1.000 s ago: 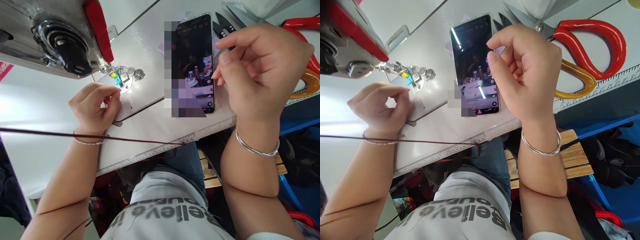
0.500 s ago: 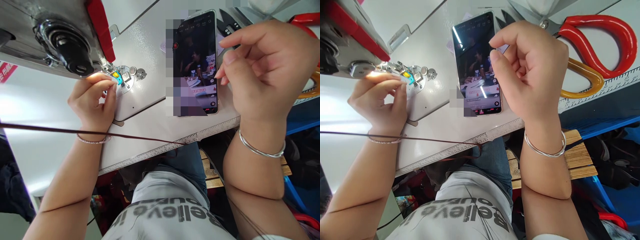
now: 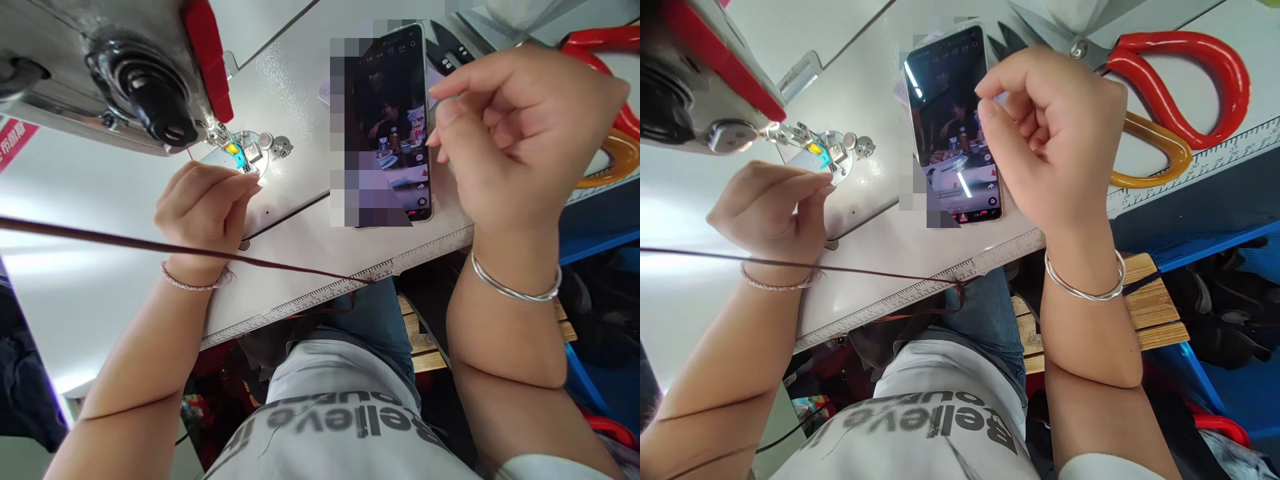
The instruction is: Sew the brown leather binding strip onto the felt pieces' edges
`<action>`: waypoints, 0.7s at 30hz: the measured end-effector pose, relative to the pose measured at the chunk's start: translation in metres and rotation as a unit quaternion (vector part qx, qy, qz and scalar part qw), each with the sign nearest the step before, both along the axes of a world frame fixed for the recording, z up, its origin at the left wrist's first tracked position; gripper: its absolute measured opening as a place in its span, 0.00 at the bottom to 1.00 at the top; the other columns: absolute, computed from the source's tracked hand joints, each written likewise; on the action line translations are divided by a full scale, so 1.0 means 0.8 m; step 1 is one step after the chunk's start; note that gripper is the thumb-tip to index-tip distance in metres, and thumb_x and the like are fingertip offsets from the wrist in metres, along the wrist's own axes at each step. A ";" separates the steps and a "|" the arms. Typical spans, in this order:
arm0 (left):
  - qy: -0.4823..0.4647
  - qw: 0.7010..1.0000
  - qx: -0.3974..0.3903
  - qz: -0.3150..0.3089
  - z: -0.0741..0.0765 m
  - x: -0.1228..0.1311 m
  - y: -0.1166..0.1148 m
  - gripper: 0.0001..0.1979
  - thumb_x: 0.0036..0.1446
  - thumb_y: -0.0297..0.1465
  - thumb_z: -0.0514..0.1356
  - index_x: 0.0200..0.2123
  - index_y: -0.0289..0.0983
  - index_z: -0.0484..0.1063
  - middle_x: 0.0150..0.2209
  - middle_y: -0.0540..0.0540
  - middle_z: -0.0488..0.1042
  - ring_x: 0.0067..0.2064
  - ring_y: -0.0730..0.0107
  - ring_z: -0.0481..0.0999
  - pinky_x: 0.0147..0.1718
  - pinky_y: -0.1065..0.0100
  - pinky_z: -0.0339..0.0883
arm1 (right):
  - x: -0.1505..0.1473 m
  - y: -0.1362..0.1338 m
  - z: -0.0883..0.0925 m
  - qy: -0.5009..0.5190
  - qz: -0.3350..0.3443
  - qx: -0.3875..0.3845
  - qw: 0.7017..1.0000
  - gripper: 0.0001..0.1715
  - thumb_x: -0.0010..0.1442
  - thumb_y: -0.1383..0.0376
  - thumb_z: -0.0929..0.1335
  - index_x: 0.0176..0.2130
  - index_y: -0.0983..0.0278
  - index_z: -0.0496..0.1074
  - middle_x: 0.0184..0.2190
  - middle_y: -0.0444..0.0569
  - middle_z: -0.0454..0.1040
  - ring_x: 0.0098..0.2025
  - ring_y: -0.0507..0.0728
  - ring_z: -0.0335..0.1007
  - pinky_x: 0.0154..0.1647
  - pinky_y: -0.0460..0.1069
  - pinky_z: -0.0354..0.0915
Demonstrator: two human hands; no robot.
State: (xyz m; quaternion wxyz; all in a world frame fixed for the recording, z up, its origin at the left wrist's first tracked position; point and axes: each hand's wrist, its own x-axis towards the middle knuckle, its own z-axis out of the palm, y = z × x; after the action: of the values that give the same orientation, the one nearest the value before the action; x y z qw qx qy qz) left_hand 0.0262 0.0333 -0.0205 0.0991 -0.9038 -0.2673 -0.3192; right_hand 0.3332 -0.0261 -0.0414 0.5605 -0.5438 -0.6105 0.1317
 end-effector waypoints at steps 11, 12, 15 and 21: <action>-0.114 0.992 -0.012 -0.047 0.011 0.006 -0.014 0.13 0.58 0.22 0.60 0.43 0.44 0.75 0.32 0.48 0.77 0.33 0.68 0.76 0.30 0.66 0.71 | -0.090 -0.020 0.074 -0.138 0.105 0.013 0.985 0.09 0.62 0.69 0.65 0.37 0.62 0.76 0.29 0.44 0.72 0.27 0.49 0.63 0.29 0.47 0.58; -0.119 0.991 -0.014 -0.052 0.012 0.006 -0.016 0.12 0.59 0.22 0.60 0.43 0.44 0.74 0.32 0.48 0.77 0.33 0.68 0.76 0.29 0.66 0.71 | -0.101 -0.019 0.078 -0.160 0.125 -0.002 0.979 0.09 0.63 0.69 0.65 0.37 0.63 0.76 0.30 0.45 0.72 0.28 0.49 0.63 0.29 0.47 0.57; -0.141 0.988 -0.012 -0.067 0.012 0.003 -0.019 0.11 0.61 0.23 0.59 0.42 0.43 0.74 0.32 0.49 0.76 0.33 0.70 0.75 0.30 0.67 0.70 | -0.125 -0.009 0.081 -0.222 0.153 -0.071 0.960 0.11 0.65 0.67 0.63 0.35 0.63 0.75 0.30 0.45 0.72 0.28 0.49 0.62 0.28 0.47 0.52; -0.141 0.987 -0.064 -0.048 0.010 -0.006 -0.021 0.08 0.64 0.28 0.57 0.44 0.45 0.73 0.34 0.50 0.76 0.36 0.70 0.76 0.35 0.66 0.70 | -0.143 0.003 0.075 -0.255 0.153 -0.095 0.950 0.13 0.66 0.64 0.63 0.32 0.63 0.73 0.30 0.45 0.71 0.31 0.49 0.64 0.31 0.46 0.54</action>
State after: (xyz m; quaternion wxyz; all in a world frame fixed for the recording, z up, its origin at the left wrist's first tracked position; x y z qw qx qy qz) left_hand 0.0216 0.0166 -0.0124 -0.0129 -0.8659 -0.2552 -0.4300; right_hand 0.2190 -0.0238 0.0189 0.3048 -0.5100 -0.7938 0.1300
